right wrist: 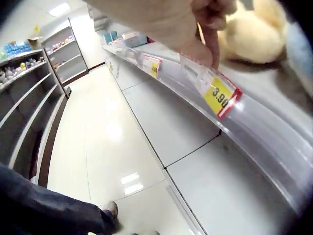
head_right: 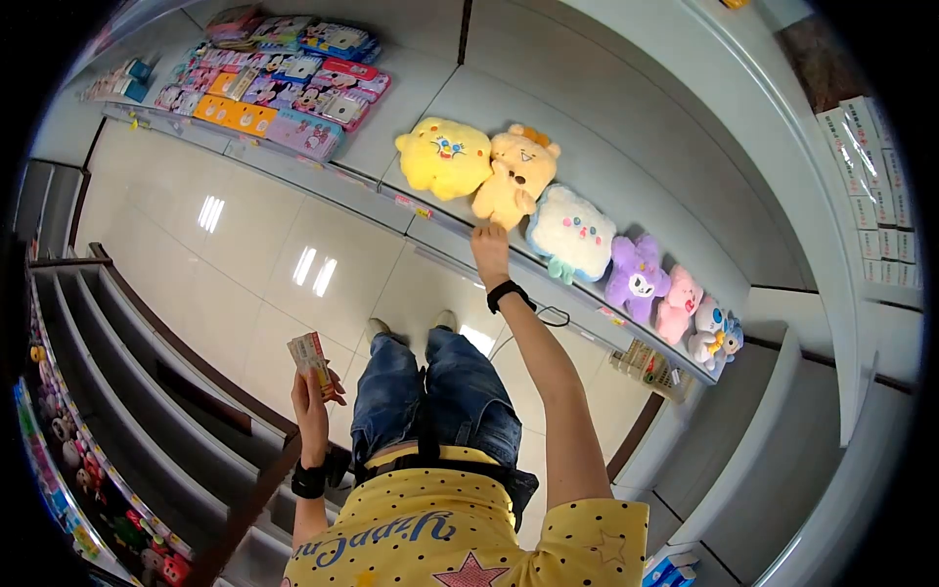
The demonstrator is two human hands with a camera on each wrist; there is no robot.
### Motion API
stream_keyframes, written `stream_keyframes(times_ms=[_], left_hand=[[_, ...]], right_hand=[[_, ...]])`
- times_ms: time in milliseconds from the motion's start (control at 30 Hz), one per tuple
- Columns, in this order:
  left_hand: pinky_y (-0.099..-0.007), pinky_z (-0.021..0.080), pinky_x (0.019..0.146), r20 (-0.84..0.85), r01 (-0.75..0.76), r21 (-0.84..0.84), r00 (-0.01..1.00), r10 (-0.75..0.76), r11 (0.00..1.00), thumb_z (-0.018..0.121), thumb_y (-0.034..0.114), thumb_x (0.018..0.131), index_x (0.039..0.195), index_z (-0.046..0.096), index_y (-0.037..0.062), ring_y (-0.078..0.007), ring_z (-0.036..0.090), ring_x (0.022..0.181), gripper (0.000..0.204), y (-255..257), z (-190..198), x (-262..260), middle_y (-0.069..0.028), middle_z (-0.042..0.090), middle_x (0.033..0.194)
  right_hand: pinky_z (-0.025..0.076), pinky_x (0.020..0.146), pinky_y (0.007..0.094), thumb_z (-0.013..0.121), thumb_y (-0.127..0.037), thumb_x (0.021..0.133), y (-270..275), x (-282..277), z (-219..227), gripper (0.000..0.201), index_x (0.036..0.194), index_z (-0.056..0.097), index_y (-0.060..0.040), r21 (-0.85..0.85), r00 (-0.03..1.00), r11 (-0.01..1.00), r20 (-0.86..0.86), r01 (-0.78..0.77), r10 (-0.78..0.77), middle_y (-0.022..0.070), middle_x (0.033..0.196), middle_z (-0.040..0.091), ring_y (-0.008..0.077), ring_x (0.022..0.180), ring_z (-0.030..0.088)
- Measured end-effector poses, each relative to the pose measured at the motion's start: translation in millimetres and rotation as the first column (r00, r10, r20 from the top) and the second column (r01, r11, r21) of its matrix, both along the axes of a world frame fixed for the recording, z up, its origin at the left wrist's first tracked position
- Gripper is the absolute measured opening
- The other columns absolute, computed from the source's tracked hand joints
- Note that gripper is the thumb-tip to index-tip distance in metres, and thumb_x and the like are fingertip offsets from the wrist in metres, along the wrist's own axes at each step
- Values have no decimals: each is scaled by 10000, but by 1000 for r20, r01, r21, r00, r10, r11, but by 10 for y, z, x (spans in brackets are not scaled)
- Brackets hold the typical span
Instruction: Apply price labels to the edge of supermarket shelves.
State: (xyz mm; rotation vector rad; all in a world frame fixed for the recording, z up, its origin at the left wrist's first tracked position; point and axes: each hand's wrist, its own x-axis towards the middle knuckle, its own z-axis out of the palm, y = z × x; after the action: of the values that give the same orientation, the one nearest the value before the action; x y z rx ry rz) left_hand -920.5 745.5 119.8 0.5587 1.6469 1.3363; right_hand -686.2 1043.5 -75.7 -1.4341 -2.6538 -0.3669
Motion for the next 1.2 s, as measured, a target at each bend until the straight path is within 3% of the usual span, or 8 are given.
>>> stream_keyframes(times_ms=[533,800,933,1000,1033,1067,1133,1200], left_hand=[[-250,482,512,15,-59,-2,998,59,998,373,289,1036,1092,511,0,-119,575,660,325,-174,-38,167,-82,593,810],[-253,485,528,48,-65,-1,997,65,998,374,282,1036,1110,505,0,-122,577,672,320,-164,-49,178,-83,597,822],[-248,494,529,50,-28,27,998,27,999,385,298,1031,1106,515,-6,-126,591,665,339,-49,-20,186,-86,602,824],[-247,511,537,34,18,25,999,-19,1000,376,329,1029,1094,524,-7,-134,611,676,373,-1,-15,177,-93,610,838],[-250,513,539,43,60,30,997,-62,998,368,335,1030,1092,525,-7,-136,612,678,381,37,1,172,-93,610,845],[-254,515,541,52,106,39,993,-108,994,360,341,1031,1091,525,-6,-139,613,680,389,101,21,174,-92,610,852],[-267,514,545,137,153,109,976,-168,982,329,365,1035,1091,517,-6,-141,611,677,420,264,218,223,-89,605,854],[-270,512,555,129,186,131,971,-202,974,306,367,1039,1089,513,-7,-140,609,679,431,363,290,264,-91,604,852]], right_hand=[[441,766,315,601,-102,741,-105,-106,-108,50,768,637,-80,54,995,998,102,-22,17,48,743,614,196,826,572],[418,951,379,557,-62,795,-322,-30,-299,231,1001,633,11,-110,983,994,-184,-3,-17,133,1052,623,267,1054,561],[410,984,405,559,-32,802,-479,-30,-63,260,1047,625,20,-152,961,988,-275,-10,-32,161,1129,606,315,1126,537],[422,980,423,559,3,819,-707,-133,214,247,1058,618,21,-411,719,901,-667,-137,-195,162,1117,620,347,1118,546],[463,939,390,560,-12,877,-777,-188,502,241,1111,601,26,-584,661,767,-689,-264,-297,143,1093,644,297,1042,605],[463,939,390,560,-12,877,-862,-276,854,241,1111,601,26,-583,656,765,-695,-275,-294,143,1093,644,297,1042,605],[485,903,343,553,-64,926,-1067,-481,1581,261,1169,582,27,-676,456,476,-734,-563,-503,125,1094,657,218,984,635],[474,905,285,522,-48,951,-1242,-597,2110,289,1233,563,-1,-605,370,431,-774,-669,-514,99,1203,620,152,1055,610]])
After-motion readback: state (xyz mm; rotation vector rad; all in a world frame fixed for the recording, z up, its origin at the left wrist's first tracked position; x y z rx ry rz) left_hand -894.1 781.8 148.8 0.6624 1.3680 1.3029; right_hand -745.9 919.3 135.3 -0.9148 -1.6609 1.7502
